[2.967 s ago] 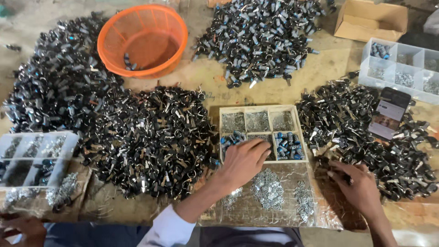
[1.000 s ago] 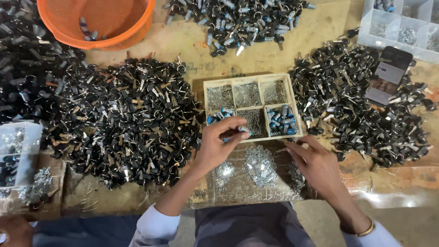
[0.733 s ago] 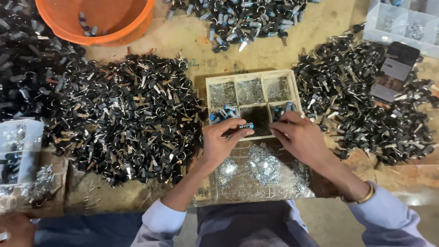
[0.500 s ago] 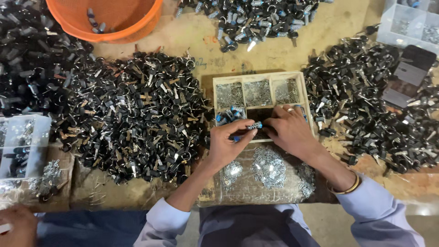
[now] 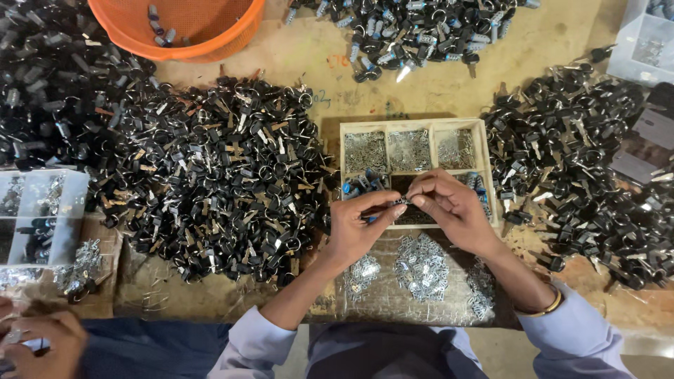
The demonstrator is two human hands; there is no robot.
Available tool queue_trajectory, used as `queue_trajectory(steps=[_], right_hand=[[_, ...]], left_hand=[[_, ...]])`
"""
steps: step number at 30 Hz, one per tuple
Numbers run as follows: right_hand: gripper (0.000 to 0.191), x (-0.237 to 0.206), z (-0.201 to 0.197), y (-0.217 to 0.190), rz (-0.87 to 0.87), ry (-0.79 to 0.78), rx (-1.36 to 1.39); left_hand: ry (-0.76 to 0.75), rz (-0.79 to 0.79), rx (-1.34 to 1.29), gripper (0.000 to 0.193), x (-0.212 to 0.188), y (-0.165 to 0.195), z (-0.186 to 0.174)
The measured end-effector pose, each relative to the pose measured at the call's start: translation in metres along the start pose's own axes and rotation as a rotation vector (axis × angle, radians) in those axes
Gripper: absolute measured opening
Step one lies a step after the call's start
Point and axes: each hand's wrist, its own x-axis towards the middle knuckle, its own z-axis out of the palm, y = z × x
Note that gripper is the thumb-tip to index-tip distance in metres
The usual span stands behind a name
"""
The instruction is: The person sits at a workshop table assembling small blue cylindrical components with metal springs. They pick parts from piles, insert a spring into each blue cap by hand, and place the finished assemblies into a compartment tray, repeating the cycle continuously.
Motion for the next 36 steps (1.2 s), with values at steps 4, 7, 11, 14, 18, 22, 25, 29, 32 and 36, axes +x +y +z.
queue_trajectory(steps=[4, 7, 11, 14, 18, 22, 25, 29, 32, 36], right_hand=[[0.017, -0.005, 0.004, 0.006, 0.012, 0.034, -0.075], [0.017, -0.007, 0.006, 0.007, 0.019, 0.056, -0.07], [0.017, -0.008, 0.01, 0.005, 0.018, 0.087, -0.194], [0.016, -0.007, 0.013, 0.001, -0.061, 0.111, -0.291], [0.016, -0.006, 0.014, -0.004, -0.071, 0.131, -0.44], [0.018, -0.005, 0.014, -0.009, -0.146, 0.122, -0.53], [0.02, -0.003, 0.008, -0.013, -0.126, 0.095, -0.424], [0.024, 0.004, -0.001, -0.015, -0.073, 0.204, -0.778], [0.022, 0.007, 0.004, -0.011, -0.099, 0.035, -1.243], [0.015, 0.003, 0.003, -0.014, -0.083, 0.056, -1.156]], left_hand=[[0.0, -0.023, -0.041, 0.026, -0.003, 0.0, 0.002], [-0.004, 0.049, -0.031, 0.029, -0.004, -0.003, 0.001], [0.004, 0.078, -0.004, 0.027, -0.005, -0.008, 0.003], [-0.01, 0.095, 0.03, 0.027, -0.004, -0.011, 0.002], [-0.005, 0.07, 0.049, 0.026, -0.004, -0.01, 0.003], [0.012, 0.07, 0.035, 0.026, -0.005, -0.009, 0.005], [0.036, 0.057, 0.028, 0.028, -0.004, -0.011, 0.006], [0.022, 0.063, 0.03, 0.027, -0.004, -0.014, 0.007], [0.02, 0.035, -0.013, 0.028, -0.005, -0.014, 0.007], [0.023, 0.08, 0.016, 0.028, -0.005, -0.016, 0.006]])
